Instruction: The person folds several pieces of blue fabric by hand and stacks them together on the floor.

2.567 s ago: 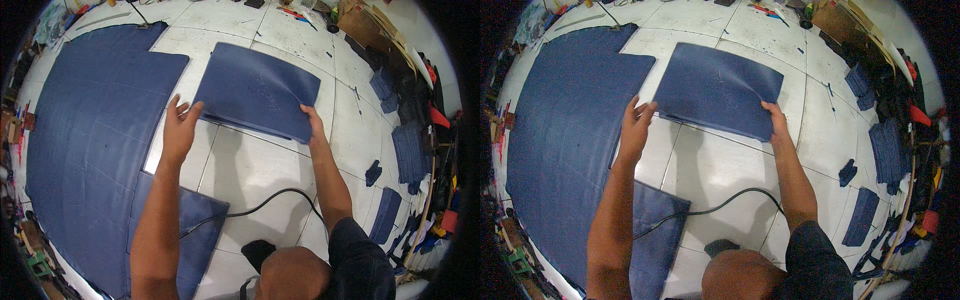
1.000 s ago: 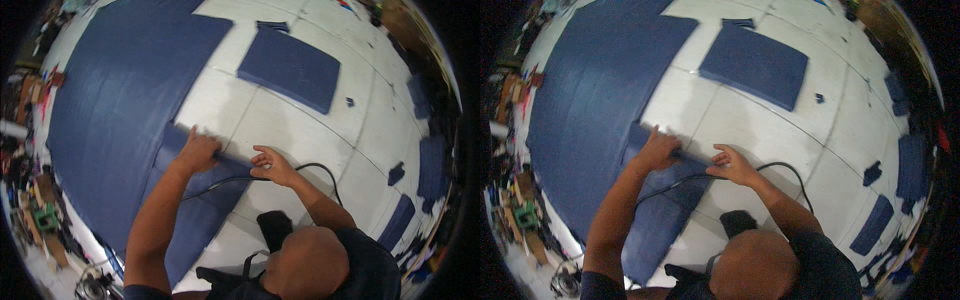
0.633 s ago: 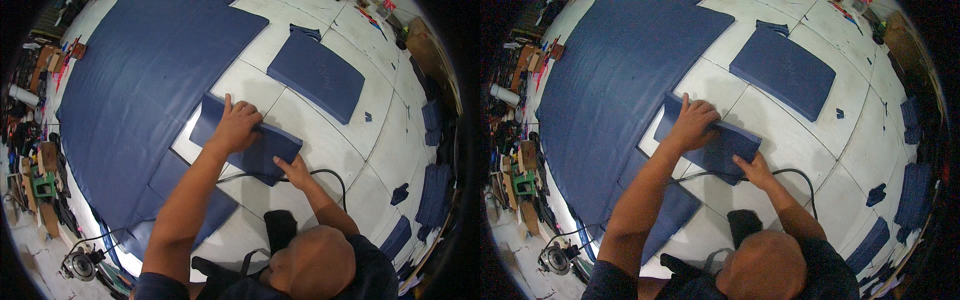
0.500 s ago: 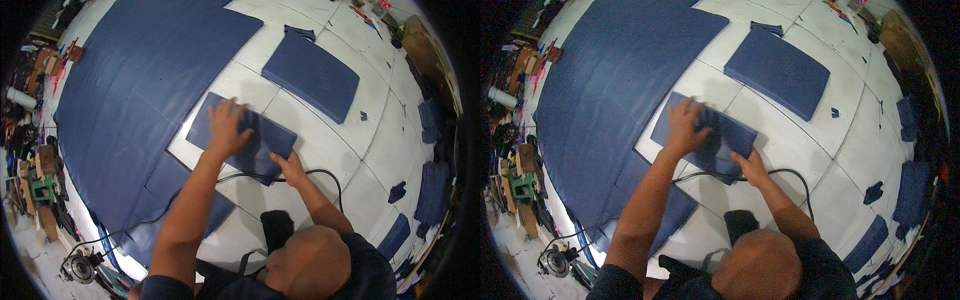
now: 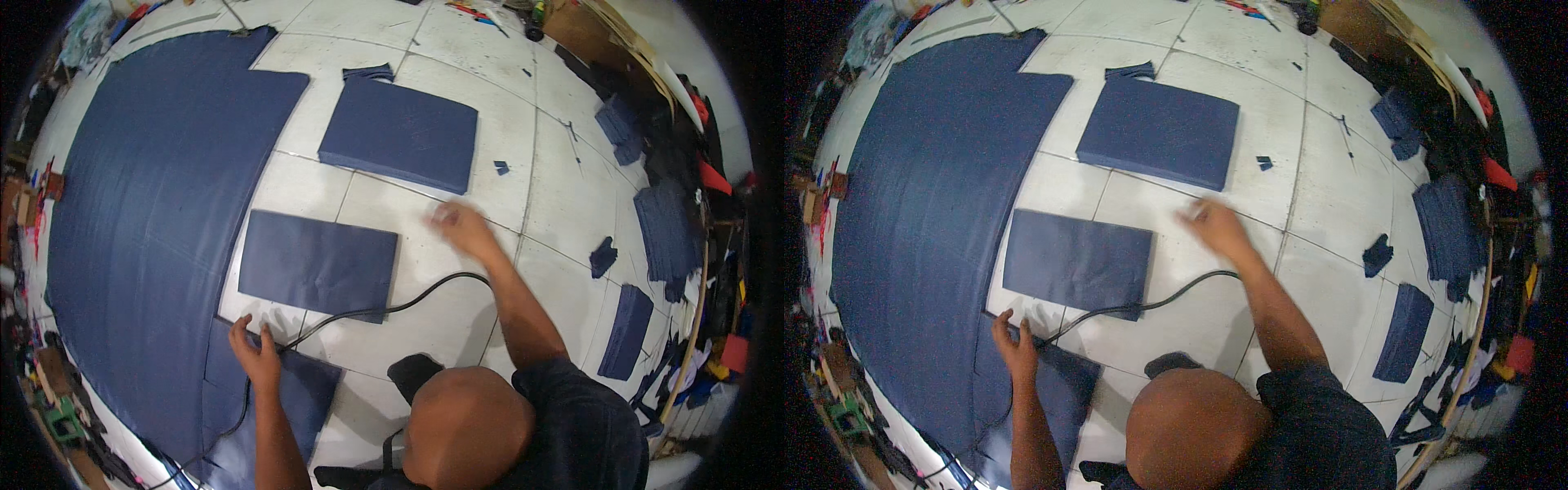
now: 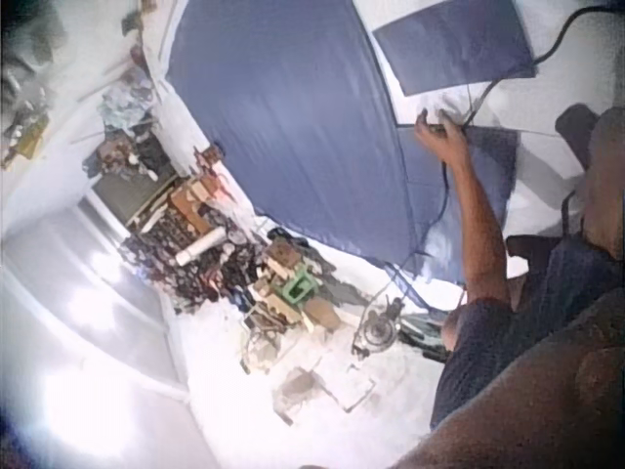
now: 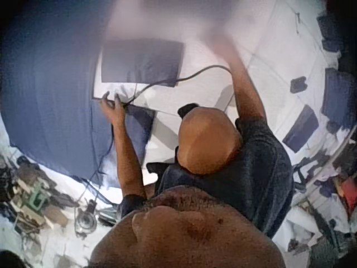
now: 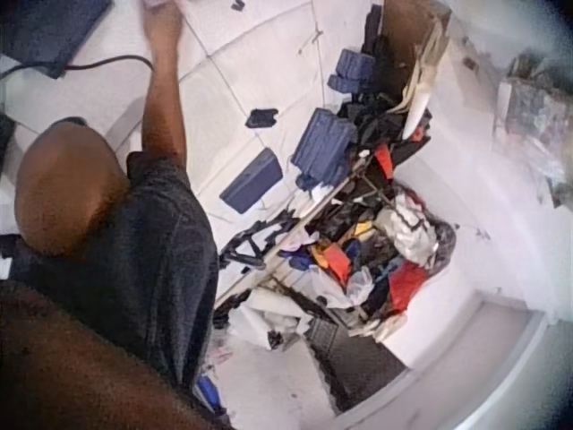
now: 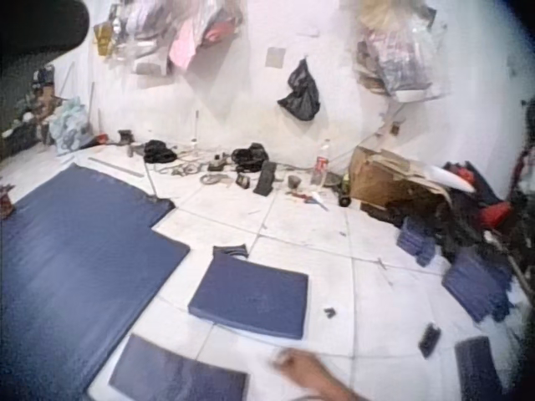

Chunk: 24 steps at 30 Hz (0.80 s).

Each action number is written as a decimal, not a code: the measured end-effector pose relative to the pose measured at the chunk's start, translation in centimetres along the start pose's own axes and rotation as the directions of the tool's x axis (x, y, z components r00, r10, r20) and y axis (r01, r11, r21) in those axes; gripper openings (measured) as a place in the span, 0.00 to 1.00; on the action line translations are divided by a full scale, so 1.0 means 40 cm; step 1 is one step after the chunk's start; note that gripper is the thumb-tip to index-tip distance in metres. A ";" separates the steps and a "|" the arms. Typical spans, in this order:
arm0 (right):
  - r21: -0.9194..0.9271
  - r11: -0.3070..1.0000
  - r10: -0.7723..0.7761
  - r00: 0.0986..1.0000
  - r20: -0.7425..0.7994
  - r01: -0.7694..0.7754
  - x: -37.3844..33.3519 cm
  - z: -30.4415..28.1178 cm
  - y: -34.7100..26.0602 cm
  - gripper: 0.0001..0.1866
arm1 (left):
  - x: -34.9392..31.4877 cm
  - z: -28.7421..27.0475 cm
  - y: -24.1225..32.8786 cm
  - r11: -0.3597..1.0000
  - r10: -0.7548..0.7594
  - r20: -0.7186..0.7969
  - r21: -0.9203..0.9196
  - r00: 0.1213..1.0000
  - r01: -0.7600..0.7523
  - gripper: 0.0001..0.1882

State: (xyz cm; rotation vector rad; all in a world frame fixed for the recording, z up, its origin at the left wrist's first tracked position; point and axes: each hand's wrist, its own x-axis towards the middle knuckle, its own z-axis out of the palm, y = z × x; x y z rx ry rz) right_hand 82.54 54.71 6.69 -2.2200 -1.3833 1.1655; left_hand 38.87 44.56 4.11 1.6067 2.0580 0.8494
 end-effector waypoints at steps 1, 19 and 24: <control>0.158 0.986 -0.017 0.970 -0.241 0.057 0.099 -0.045 0.113 0.37 | 0.005 0.006 0.010 1.000 0.003 0.020 -0.028 1.000 -0.002 0.18; 0.880 0.452 0.299 0.954 0.006 -0.147 0.329 -0.193 0.063 0.33 | 0.102 -0.068 -0.135 0.989 0.150 0.017 0.014 0.989 -0.150 0.16; 0.939 0.281 0.134 0.977 0.168 -0.200 0.307 -0.171 -0.034 0.27 | 0.153 -0.079 -0.093 0.971 0.227 0.079 0.063 0.971 -0.232 0.14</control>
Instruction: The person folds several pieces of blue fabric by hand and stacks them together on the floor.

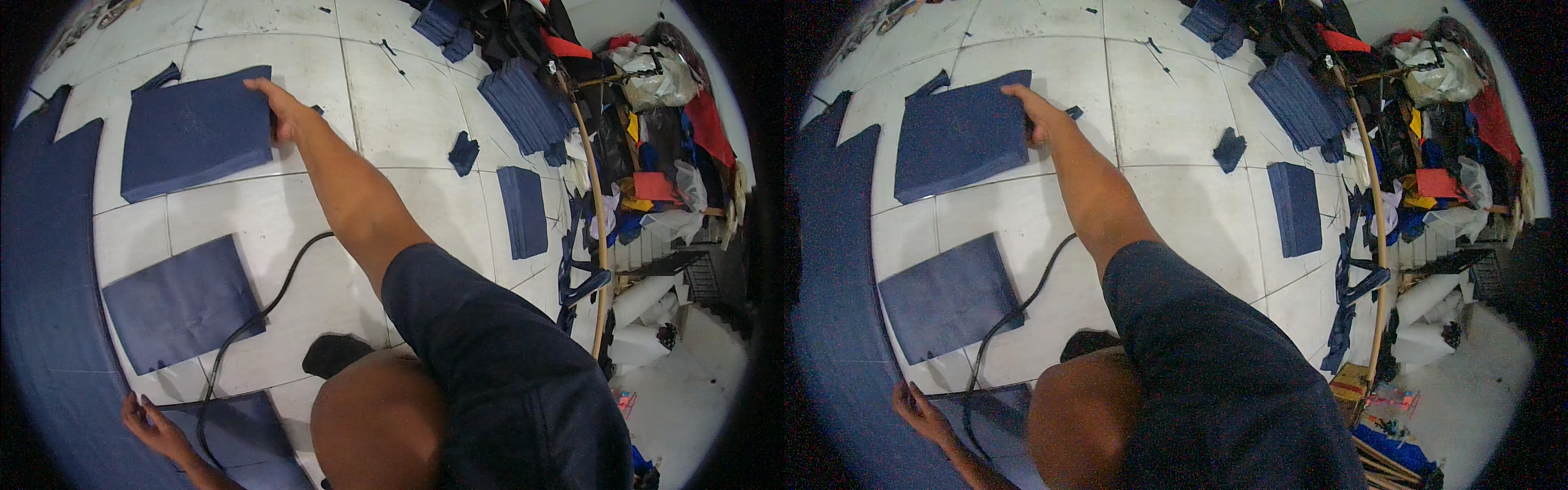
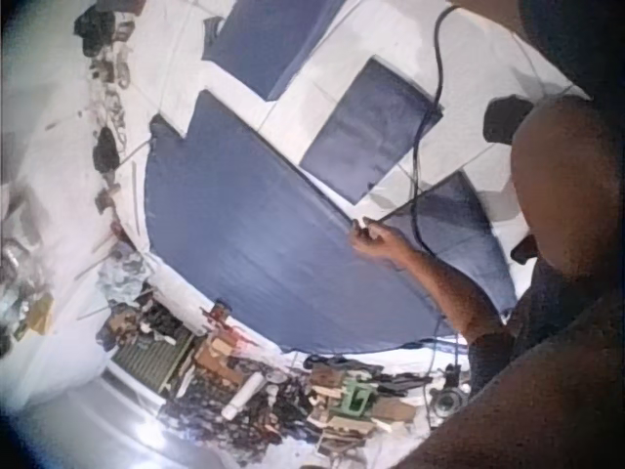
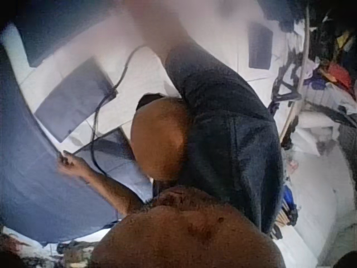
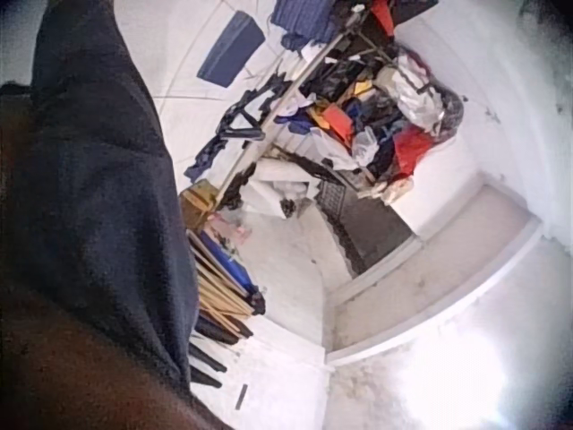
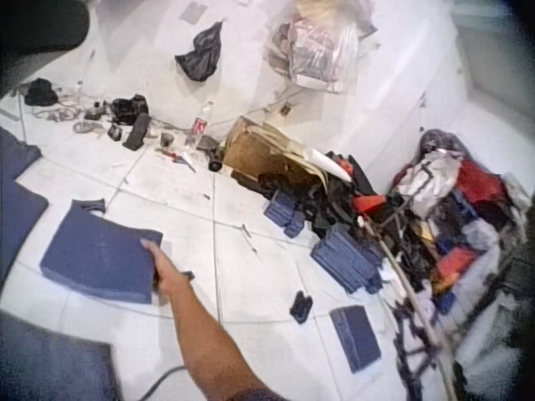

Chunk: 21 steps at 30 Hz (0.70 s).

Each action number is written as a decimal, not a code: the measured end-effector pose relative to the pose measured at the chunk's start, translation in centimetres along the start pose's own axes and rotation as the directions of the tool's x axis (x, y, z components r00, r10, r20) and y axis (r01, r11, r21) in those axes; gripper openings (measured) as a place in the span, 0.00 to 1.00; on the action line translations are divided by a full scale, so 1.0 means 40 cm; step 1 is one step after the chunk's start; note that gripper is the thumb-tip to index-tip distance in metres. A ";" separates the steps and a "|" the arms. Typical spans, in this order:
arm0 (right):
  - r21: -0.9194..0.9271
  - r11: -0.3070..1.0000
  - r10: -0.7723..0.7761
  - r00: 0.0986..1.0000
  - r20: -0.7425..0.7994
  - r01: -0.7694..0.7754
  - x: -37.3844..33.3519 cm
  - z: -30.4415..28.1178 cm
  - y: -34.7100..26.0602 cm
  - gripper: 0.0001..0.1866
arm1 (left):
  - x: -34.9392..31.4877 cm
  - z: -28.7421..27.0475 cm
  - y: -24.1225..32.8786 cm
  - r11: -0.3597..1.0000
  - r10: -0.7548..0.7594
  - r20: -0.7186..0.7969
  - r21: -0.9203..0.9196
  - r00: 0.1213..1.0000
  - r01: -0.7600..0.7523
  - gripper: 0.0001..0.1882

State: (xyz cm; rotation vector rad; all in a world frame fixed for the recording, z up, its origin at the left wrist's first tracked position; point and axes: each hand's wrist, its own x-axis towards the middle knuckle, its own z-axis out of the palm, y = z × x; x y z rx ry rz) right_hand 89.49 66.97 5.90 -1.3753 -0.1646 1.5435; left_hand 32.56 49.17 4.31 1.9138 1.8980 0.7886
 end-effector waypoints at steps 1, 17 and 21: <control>-0.002 1.000 -0.017 1.000 0.001 0.017 0.009 -0.001 0.023 0.26 | 0.000 -0.009 0.007 0.999 0.033 0.012 0.042 0.999 -0.034 0.13; -0.020 0.820 -0.565 0.804 -0.187 0.571 -0.420 0.065 0.094 0.31 | -0.151 -0.474 0.249 0.950 0.310 0.430 -0.110 0.848 -0.292 0.22; -0.167 0.771 -0.635 0.721 -0.277 0.614 -0.731 0.003 0.078 0.28 | -0.200 -0.399 0.372 0.924 0.365 0.758 -0.224 0.541 -0.309 0.14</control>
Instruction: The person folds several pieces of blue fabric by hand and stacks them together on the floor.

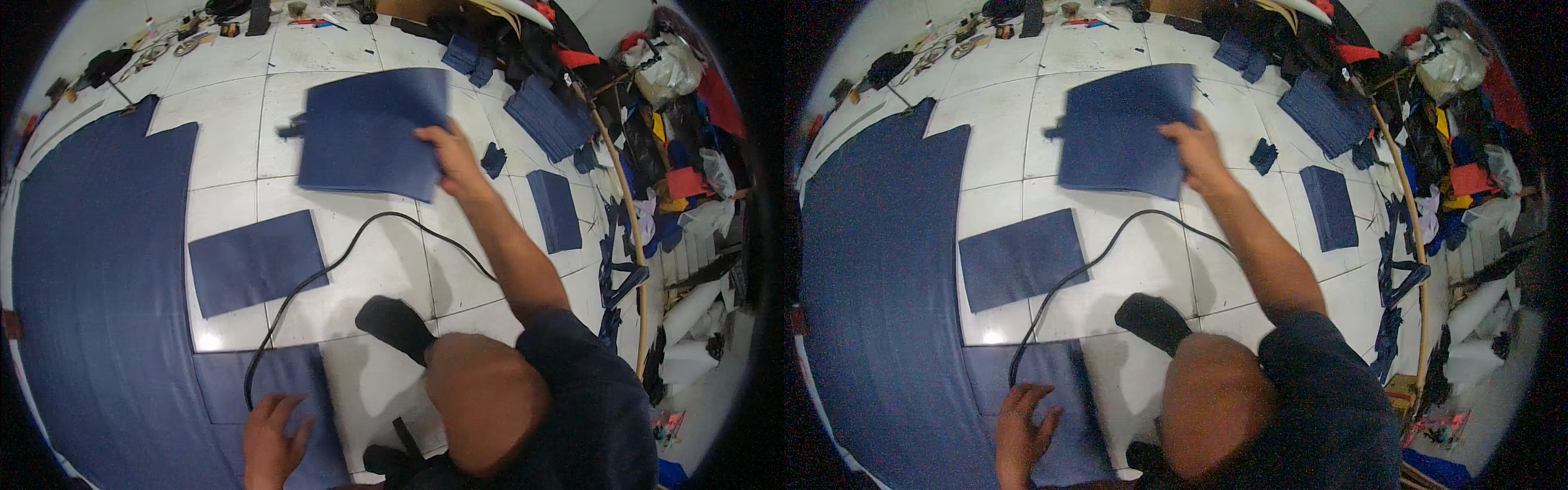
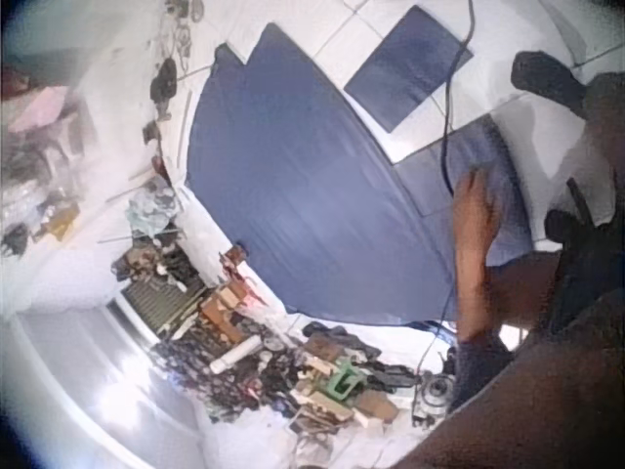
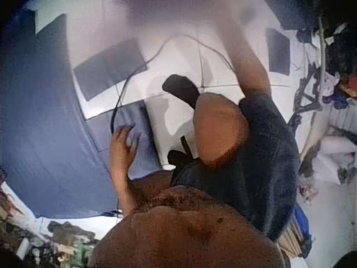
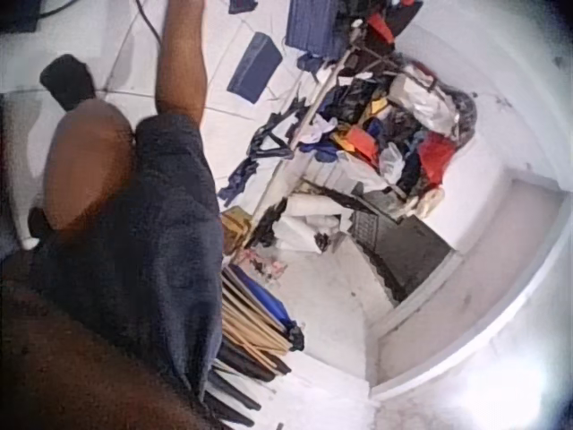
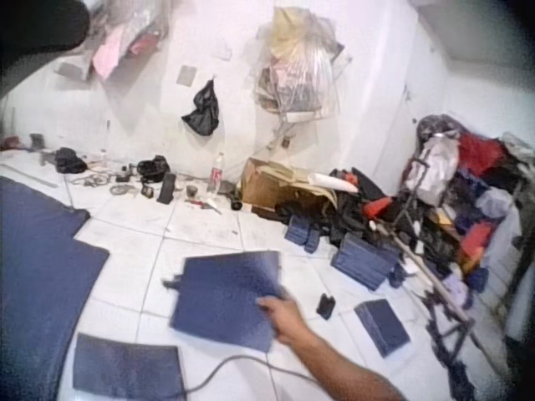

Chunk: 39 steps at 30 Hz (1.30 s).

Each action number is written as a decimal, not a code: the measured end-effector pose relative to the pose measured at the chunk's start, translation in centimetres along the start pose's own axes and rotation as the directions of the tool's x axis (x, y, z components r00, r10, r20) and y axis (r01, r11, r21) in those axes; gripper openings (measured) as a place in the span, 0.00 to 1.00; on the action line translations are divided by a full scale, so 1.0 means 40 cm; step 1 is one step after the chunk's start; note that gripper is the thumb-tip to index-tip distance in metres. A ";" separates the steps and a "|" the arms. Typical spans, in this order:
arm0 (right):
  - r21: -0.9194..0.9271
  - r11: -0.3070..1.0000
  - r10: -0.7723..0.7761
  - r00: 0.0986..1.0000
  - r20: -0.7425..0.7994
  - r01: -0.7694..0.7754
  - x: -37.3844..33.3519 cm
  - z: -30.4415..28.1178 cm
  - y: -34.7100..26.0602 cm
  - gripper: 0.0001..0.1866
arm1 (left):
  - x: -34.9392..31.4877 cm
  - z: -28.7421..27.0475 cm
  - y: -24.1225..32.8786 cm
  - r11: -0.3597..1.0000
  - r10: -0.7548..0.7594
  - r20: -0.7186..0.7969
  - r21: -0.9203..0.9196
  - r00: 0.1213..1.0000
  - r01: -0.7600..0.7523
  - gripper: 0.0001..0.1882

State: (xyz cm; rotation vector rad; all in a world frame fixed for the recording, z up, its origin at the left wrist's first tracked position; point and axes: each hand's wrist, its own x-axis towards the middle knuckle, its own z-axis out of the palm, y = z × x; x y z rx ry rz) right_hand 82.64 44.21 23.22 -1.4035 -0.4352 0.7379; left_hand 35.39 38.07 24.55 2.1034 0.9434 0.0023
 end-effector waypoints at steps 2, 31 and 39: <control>-0.047 0.999 -0.013 0.997 -0.073 0.009 -0.098 -0.121 -0.083 0.28 | 0.038 0.013 0.059 0.993 0.097 0.095 -0.072 0.991 -0.090 0.18; -0.362 0.817 0.542 0.811 0.220 -0.449 -0.554 -0.983 0.003 0.33 | 0.578 0.740 0.170 0.614 0.736 0.067 0.354 0.674 -0.706 0.25; -0.357 0.836 0.512 0.827 0.234 -0.416 -0.548 -1.144 0.036 0.34 | 0.569 0.753 0.079 0.954 0.122 0.170 0.252 0.978 -0.163 0.17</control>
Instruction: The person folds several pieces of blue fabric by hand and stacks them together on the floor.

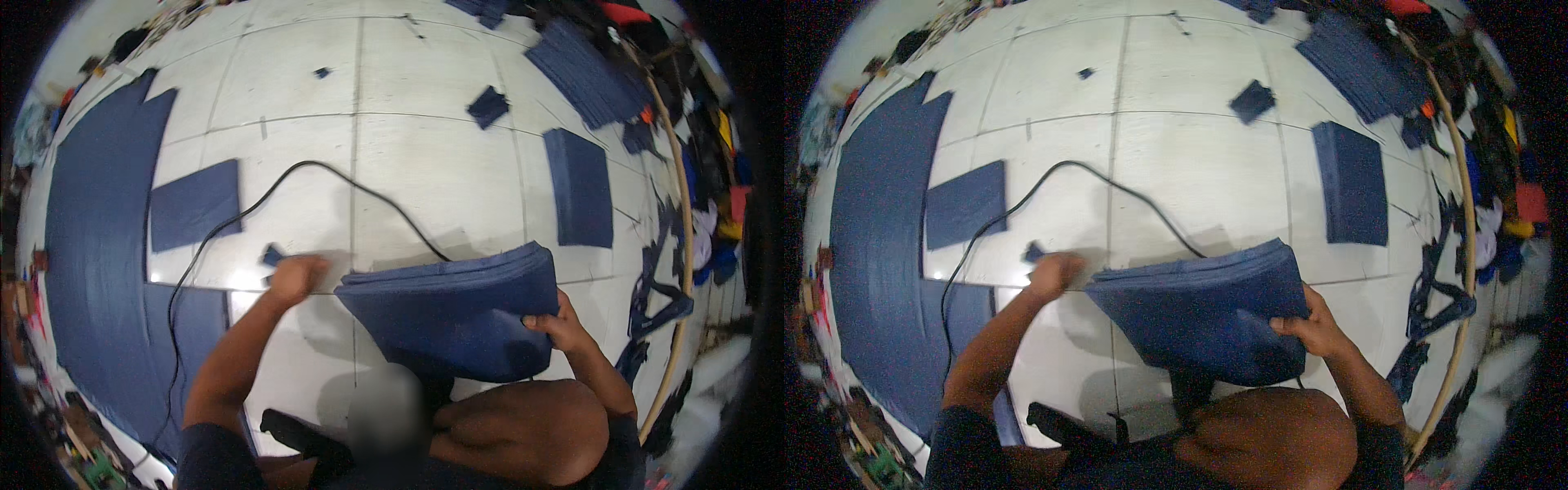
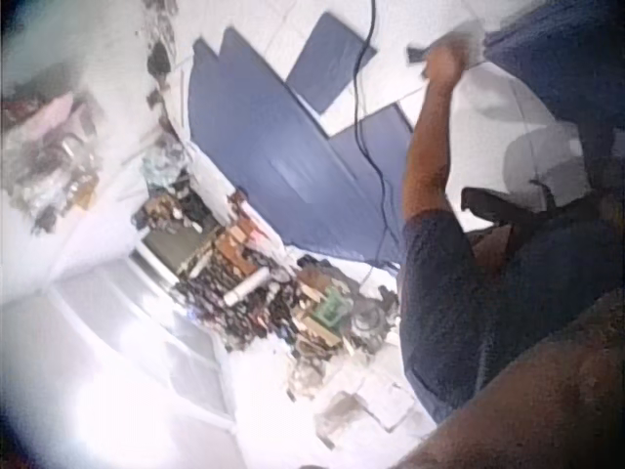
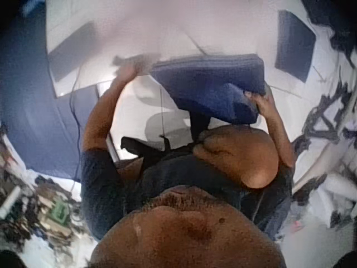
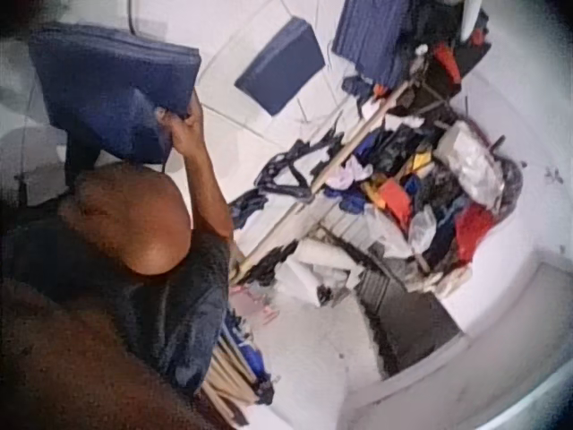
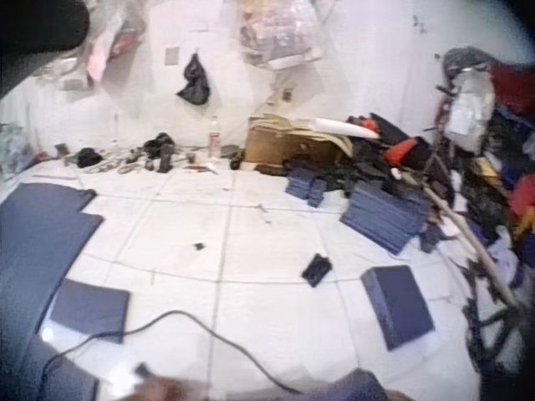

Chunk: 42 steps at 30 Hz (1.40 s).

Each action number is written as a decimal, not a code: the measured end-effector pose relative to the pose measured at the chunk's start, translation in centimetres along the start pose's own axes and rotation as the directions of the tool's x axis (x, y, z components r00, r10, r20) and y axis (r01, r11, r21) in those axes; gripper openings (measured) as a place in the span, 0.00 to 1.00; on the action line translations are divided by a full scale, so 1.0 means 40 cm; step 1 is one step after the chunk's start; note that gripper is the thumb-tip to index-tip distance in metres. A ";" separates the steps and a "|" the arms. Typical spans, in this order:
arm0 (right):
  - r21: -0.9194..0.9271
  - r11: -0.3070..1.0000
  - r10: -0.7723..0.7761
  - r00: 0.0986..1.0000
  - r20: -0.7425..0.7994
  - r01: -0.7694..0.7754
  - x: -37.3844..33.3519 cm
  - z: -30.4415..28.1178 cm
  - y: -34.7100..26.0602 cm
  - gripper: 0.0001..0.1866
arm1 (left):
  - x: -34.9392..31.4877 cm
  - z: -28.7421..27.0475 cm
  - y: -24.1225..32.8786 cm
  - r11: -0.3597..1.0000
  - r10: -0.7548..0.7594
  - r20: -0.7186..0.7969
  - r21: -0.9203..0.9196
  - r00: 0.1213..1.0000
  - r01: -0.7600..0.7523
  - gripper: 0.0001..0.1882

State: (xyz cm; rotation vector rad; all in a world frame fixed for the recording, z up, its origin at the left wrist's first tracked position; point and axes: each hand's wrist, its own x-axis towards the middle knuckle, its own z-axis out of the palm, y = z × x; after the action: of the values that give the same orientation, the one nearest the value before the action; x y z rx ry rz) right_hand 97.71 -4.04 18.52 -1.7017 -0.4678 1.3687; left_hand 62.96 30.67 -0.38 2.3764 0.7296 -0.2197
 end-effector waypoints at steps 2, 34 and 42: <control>0.055 0.998 -0.006 0.995 -0.097 0.011 -0.028 -0.044 0.041 0.33 | -0.007 -0.073 0.029 0.989 -0.136 -0.070 0.052 0.988 0.140 0.19; 0.387 0.392 0.109 0.375 -0.920 0.835 0.342 -0.656 0.252 0.31 | -0.143 0.013 0.246 0.992 0.115 -0.427 0.009 0.897 -0.122 0.08; 0.508 0.373 0.059 0.526 -0.848 0.777 0.327 -0.670 0.280 0.24 | -0.161 -0.001 0.225 0.997 0.008 -0.505 -0.067 0.863 -0.048 0.07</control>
State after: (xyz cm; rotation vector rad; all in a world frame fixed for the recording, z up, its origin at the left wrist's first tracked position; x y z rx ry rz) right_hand 124.06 -11.00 1.98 -0.9464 0.3181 0.1940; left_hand 62.59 22.01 6.49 2.3835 0.9174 0.4601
